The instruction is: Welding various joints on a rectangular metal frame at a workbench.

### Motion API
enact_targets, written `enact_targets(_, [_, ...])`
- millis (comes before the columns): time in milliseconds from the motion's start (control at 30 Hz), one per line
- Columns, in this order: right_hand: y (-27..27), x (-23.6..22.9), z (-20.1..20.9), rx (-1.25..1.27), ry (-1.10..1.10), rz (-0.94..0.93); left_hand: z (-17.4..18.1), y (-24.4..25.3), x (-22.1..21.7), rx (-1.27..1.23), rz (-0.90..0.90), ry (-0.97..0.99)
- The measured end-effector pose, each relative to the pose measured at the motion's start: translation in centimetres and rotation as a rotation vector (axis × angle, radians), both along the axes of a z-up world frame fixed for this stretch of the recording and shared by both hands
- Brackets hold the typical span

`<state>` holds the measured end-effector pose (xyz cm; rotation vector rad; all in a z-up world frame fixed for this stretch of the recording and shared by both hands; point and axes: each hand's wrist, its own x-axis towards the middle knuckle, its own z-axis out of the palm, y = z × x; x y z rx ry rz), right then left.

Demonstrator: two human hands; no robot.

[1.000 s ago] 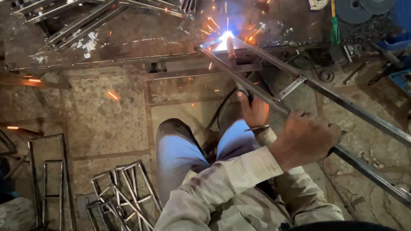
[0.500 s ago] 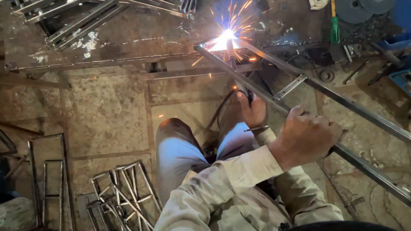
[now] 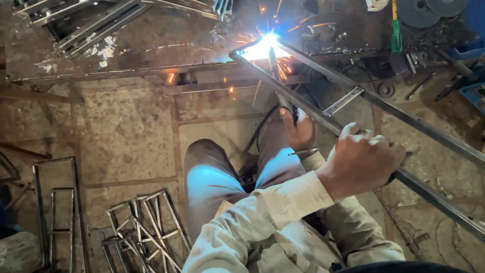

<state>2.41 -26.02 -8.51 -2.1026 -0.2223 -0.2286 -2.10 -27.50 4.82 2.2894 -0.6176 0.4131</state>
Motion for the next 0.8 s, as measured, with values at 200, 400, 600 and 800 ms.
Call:
enact_targets(200, [0.1, -0.1, -0.4, 0.017, -0.052, -0.028, 1.4, 1.1, 0.4, 0.034, -0.072, 0.067])
enact_targets(400, [-1.7, -2.0, -2.6, -0.061, 0.012, -0.038, 1.6, 1.2, 0.9, 0.045, -0.098, 0.063])
enact_targets(600, [-4.4, -5.2, -6.7, 0.149, 0.087, -0.074, 2.8, 1.7, 1.7, -0.136, -0.013, -0.074])
enact_targets(800, [-9.7, -4.9, -10.2, 0.275, 0.314, -0.07, 4.5, 5.4, 8.1, -0.031, 0.047, -0.024])
